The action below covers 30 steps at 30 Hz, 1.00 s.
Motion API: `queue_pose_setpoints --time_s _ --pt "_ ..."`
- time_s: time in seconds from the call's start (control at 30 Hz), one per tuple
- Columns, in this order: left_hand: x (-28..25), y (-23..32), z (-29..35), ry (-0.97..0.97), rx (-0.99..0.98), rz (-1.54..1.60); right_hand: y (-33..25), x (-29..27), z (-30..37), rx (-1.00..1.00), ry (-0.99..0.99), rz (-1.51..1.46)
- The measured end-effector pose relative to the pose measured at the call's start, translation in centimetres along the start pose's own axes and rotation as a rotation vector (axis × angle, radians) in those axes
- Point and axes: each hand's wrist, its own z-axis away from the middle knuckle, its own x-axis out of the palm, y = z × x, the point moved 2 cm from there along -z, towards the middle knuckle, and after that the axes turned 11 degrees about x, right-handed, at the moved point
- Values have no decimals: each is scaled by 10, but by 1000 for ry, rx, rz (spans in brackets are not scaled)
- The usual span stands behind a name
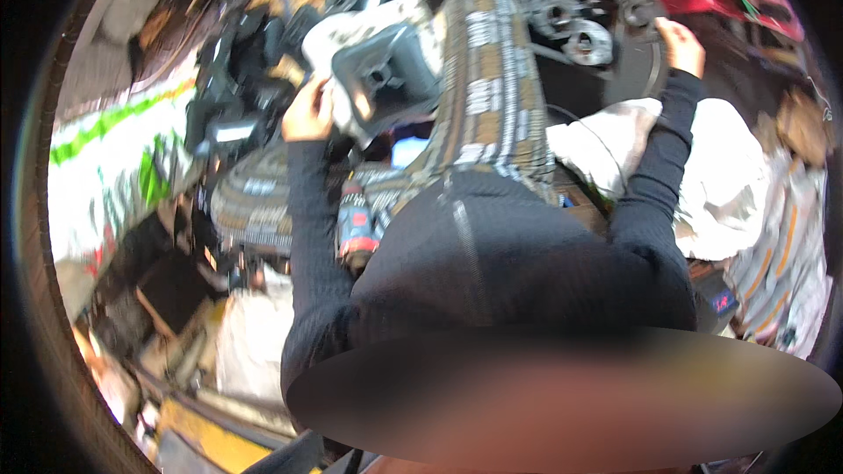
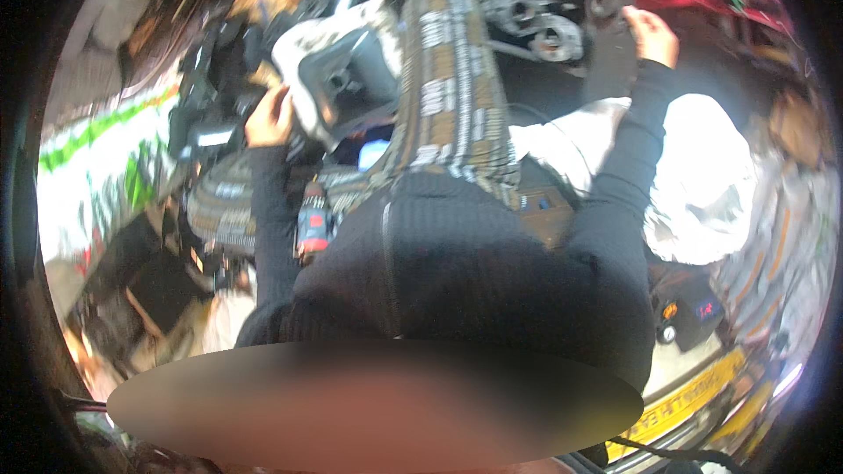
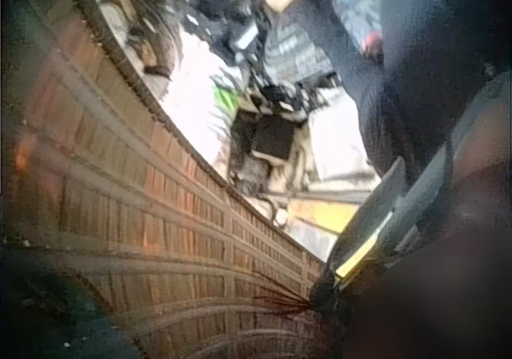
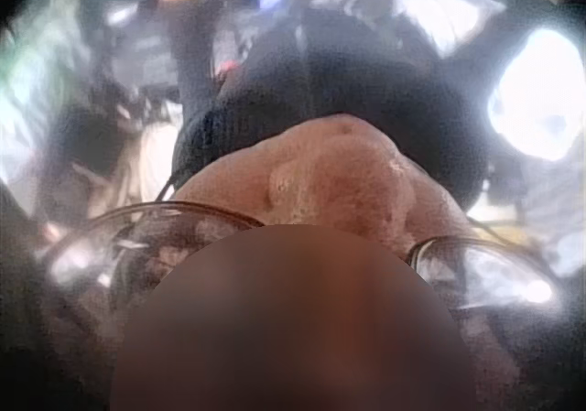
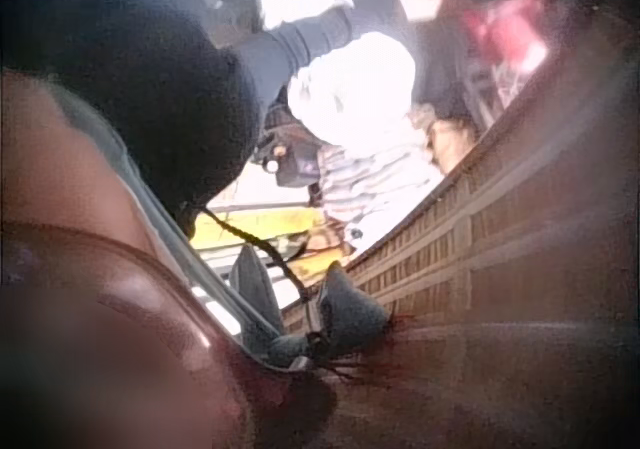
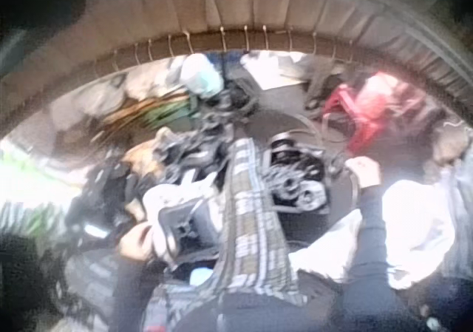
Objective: The person uses a cordless drill to fasten screws into black plastic components, repeatedly picking up parts, aligning them, and securing them. The person handles multiple identical parts one at a time, placing each finished unit aside.
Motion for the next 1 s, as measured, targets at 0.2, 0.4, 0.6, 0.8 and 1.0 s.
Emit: queue_pose_setpoints --time_s 0.2,0.4,0.6,0.8,1.0 --pt "16 5 2 -102 -490 556 -122 162 149 -594 -727 -258" --pt "12 9 26 -185 -586 587 -130 295 260 5 -1100 -92" --pt "30 10 29 -352 -430 337 -115 306 249 -6 -992 52" --pt "30 10 25 -396 -336 188 -116 291 257 -198 -869 149" --pt "-48 40 40 -341 -183 17 -106 265 248 54 -1021 -322"
